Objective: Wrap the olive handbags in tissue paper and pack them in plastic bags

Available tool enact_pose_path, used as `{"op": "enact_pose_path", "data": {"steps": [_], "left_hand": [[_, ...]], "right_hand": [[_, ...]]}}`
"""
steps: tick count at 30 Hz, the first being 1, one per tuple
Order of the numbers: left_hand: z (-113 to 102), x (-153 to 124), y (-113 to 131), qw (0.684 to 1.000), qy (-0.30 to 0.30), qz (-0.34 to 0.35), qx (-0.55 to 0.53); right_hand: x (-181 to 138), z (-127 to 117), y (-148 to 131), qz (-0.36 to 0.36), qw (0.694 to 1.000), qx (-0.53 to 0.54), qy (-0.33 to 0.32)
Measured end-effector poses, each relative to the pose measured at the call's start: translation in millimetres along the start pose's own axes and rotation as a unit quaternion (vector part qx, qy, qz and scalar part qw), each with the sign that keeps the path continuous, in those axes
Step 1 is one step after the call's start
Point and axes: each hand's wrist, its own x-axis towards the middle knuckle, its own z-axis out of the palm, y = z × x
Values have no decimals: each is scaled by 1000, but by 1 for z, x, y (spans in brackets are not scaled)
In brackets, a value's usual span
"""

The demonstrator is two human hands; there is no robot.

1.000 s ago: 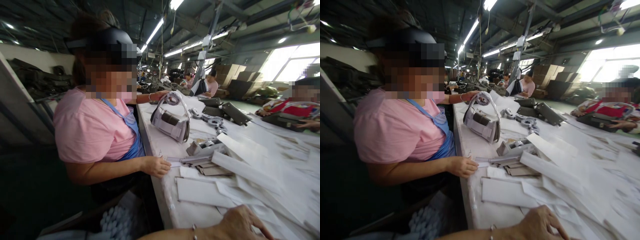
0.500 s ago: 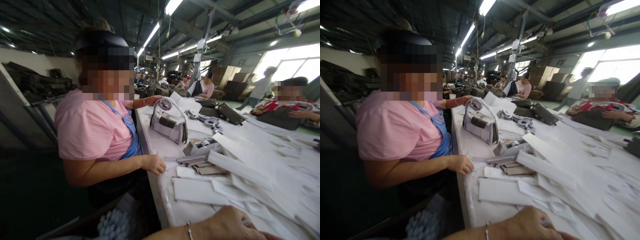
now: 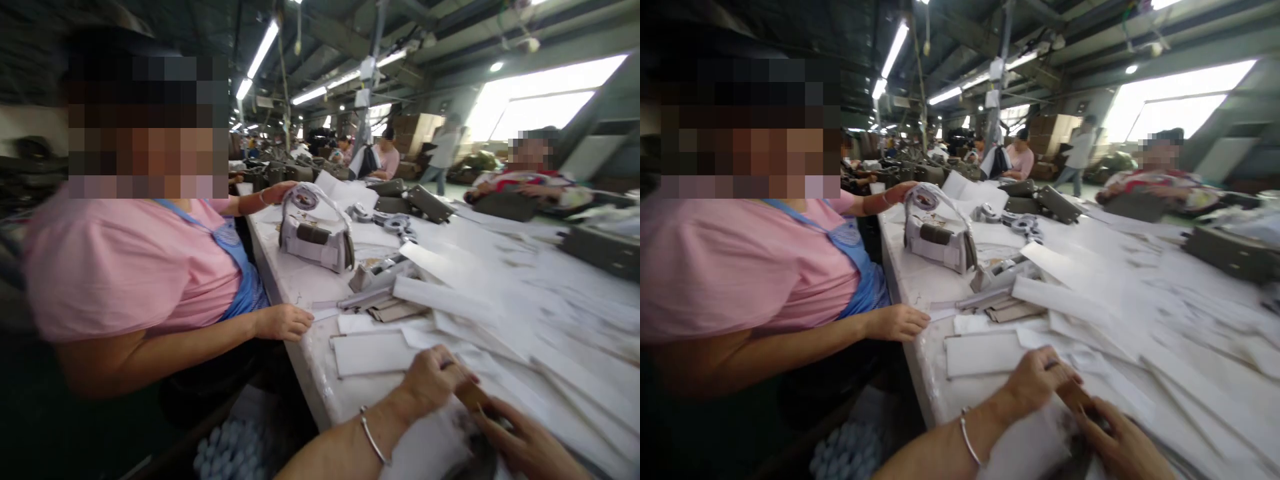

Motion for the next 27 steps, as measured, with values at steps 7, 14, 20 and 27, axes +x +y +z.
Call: {"op": "enact_pose_path", "data": {"steps": [7,14,20,27], "left_hand": [[-9,13,4,992,-26,-29,-117],[-19,10,6,982,-117,-66,-131],[-23,19,-2,981,-6,2,193],[-14,4,-8,868,45,189,457]], "right_hand": [[-10,-5,-21,68,988,112,-76],[-16,-14,-8,24,997,24,-63],[-55,-24,-15,10,998,-55,25],[-70,-12,-4,66,988,-142,7]]}}
